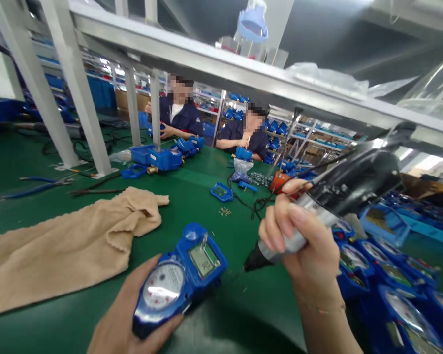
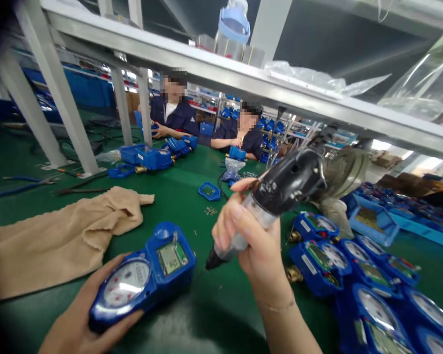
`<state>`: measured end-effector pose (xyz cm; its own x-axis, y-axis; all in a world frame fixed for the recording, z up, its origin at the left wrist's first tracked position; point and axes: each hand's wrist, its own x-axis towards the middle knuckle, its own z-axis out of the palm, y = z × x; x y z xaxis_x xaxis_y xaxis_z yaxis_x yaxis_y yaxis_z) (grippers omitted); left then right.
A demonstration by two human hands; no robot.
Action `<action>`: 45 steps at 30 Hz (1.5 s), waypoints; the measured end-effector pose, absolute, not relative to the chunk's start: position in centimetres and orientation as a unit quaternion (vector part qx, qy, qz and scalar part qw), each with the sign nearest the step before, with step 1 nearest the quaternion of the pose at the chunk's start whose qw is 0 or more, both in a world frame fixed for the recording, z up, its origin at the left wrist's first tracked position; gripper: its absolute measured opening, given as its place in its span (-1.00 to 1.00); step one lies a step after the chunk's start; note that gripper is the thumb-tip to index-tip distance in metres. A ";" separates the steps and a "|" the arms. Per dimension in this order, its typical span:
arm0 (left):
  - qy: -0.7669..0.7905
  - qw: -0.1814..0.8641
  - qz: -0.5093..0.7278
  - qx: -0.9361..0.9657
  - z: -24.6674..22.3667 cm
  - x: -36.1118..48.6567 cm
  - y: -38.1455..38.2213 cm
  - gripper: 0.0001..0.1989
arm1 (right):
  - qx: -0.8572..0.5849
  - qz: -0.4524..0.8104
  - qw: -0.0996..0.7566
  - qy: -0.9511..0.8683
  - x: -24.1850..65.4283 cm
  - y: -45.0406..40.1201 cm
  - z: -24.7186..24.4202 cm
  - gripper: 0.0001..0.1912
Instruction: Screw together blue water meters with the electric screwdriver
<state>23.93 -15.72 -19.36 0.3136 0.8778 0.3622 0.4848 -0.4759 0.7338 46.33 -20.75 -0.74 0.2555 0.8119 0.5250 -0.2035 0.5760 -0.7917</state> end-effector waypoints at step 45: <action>0.450 0.250 0.383 0.767 -18.7 23.9 -16.4 -0.28 | -0.338 0.390 0.672 -0.531 44.8 -18.8 -4.6 -0.82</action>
<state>23.88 -16.36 -18.67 0.3024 0.8812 0.3634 0.4988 -0.4712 0.7274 44.76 -18.81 -4.63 0.1306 0.8835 0.4499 -0.1651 0.4669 -0.8688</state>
